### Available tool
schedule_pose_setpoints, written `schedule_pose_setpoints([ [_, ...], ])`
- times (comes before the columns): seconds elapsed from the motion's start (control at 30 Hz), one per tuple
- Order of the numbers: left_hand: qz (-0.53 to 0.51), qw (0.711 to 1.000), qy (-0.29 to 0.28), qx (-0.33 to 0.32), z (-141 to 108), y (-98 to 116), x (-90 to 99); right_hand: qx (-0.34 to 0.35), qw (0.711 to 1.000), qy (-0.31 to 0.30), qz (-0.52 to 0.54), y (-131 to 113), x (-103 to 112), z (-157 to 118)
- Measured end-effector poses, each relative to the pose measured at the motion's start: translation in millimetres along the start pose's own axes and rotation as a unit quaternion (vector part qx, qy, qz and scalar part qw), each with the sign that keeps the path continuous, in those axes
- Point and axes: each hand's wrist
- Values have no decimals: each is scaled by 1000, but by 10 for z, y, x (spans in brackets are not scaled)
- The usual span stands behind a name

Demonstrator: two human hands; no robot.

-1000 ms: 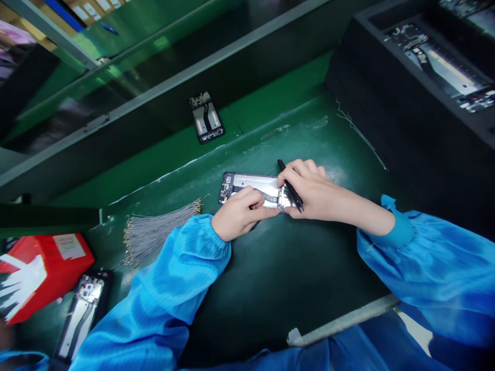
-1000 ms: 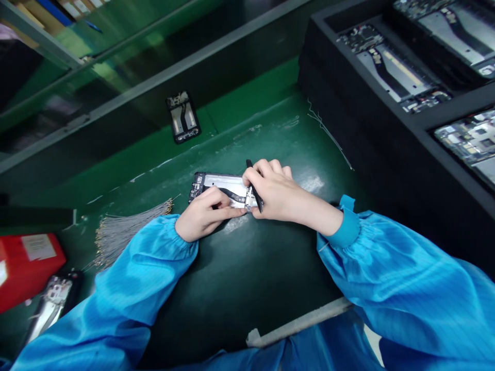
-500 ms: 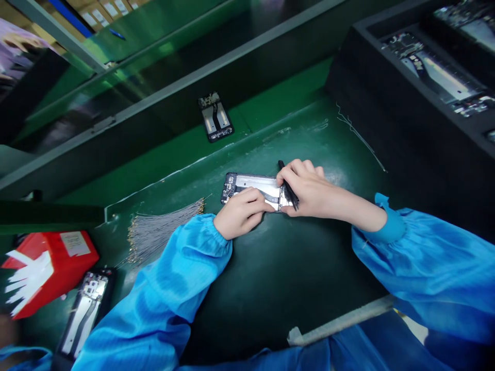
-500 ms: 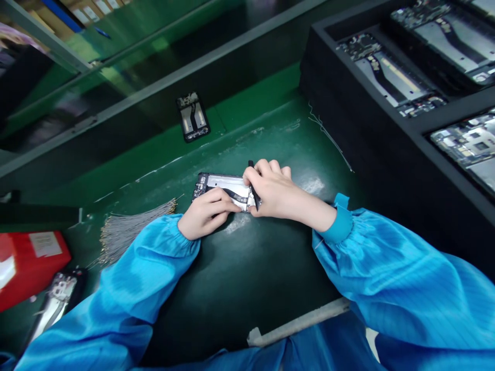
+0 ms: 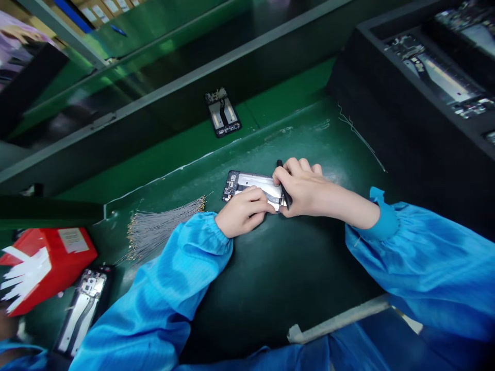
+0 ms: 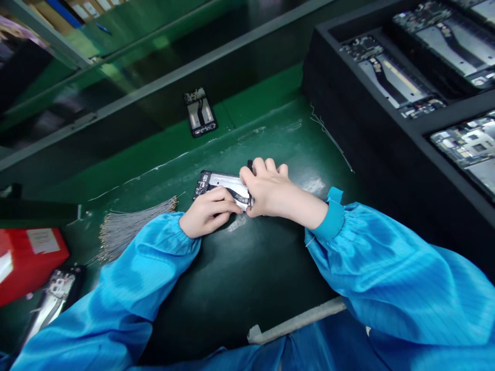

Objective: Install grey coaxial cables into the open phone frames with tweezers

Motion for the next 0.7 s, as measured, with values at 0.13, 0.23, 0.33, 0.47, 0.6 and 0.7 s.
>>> schedule_pose_setpoints([
  [0.13,10,1000,8,3,1,7,-13,73,996,25,47,59,-59,-23],
  [0.23,31,999,16,15,6,14,-35,104,991,44,74,137,-106,-40],
  [0.33,53,998,18,36,8,15,-60,112,989,56,73,160,-124,-42],
  [0.47,75,995,13,57,11,9,-83,110,991,58,39,108,-103,-18],
  [0.6,81,995,13,60,24,9,-91,101,994,36,-7,52,-65,9],
  [0.7,80,995,15,64,34,14,-92,93,995,24,-17,34,-49,15],
])
Point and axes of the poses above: each hand's wrist, its own z-axis towards the middle knuckle, its own x-axis out of the back of the hand, y = z × x, and after that the axes turned 2 degrees about -y, right-handed
